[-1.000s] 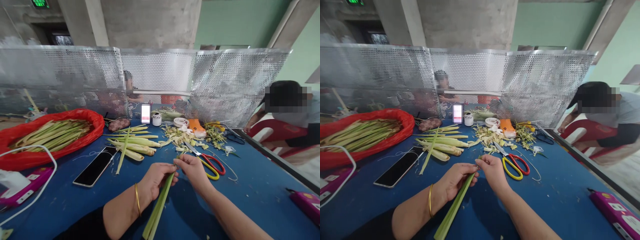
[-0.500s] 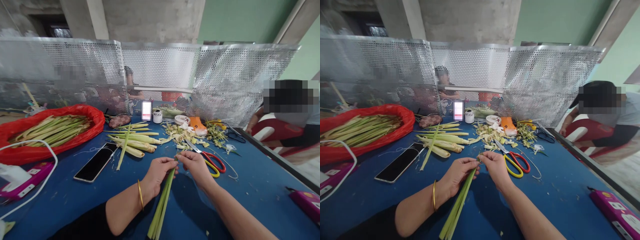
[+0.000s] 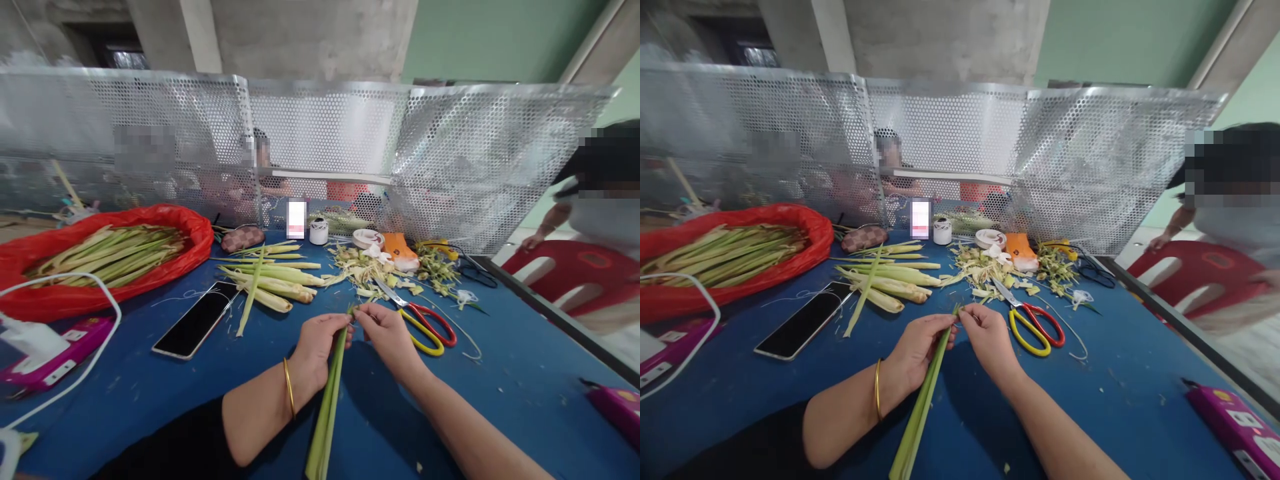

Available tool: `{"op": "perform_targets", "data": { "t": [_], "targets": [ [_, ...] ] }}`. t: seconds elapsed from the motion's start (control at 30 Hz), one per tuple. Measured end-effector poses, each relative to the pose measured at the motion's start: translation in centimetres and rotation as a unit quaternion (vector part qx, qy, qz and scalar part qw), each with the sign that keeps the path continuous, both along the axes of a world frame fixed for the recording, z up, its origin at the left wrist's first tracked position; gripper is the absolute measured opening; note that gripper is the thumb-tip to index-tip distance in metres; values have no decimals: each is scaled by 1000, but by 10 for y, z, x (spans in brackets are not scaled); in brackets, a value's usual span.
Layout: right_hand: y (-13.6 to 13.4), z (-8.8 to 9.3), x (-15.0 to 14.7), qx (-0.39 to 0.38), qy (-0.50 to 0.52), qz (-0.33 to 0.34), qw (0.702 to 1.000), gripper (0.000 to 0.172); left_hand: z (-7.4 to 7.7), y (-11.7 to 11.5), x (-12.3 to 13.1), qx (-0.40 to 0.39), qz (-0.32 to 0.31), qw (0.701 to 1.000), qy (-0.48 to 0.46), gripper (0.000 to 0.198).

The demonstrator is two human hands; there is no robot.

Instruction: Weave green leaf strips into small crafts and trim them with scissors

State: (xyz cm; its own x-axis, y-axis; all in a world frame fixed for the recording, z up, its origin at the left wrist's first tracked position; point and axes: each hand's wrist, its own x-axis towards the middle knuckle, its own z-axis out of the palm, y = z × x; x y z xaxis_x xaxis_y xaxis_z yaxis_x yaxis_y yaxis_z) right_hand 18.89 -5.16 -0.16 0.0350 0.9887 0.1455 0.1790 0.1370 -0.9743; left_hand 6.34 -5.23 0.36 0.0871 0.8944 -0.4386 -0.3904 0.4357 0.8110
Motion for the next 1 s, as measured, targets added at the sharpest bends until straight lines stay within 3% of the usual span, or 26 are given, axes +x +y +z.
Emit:
{"op": "perform_targets", "data": {
  "t": [0.13, 0.23, 0.37, 0.5, 0.77, 0.87, 1.0],
  "targets": [
    [1, 1, 2, -67, 59, 18, 996, 27, 1, 5, -6, -20, 5, 999, -37, 6],
    [0, 4, 5, -51, 83, 17, 995, 20, 2, 7, -9, -42, 13, 997, -64, 5],
    [0, 3, 6, -8, 1, 55, 998, 11, 1, 8, -8, -49, 18, 994, -94, 6],
    [0, -4, -1, -1, -58, 60, 996, 13, 0, 8, -7, -46, 1, 993, -110, 7],
    [-4, -6, -12, -62, 57, 100, 991, 14, -5, 11, -7, -25, -39, 993, -110, 7],
    [-2, -2, -4, -88, 50, 107, 989, 18, -9, 15, -11, 2, -37, 995, -88, 11],
    [0, 5, 6, -130, 88, 106, 982, 11, -7, 16, -15, 24, -36, 999, 16, 14]
  ]
}}
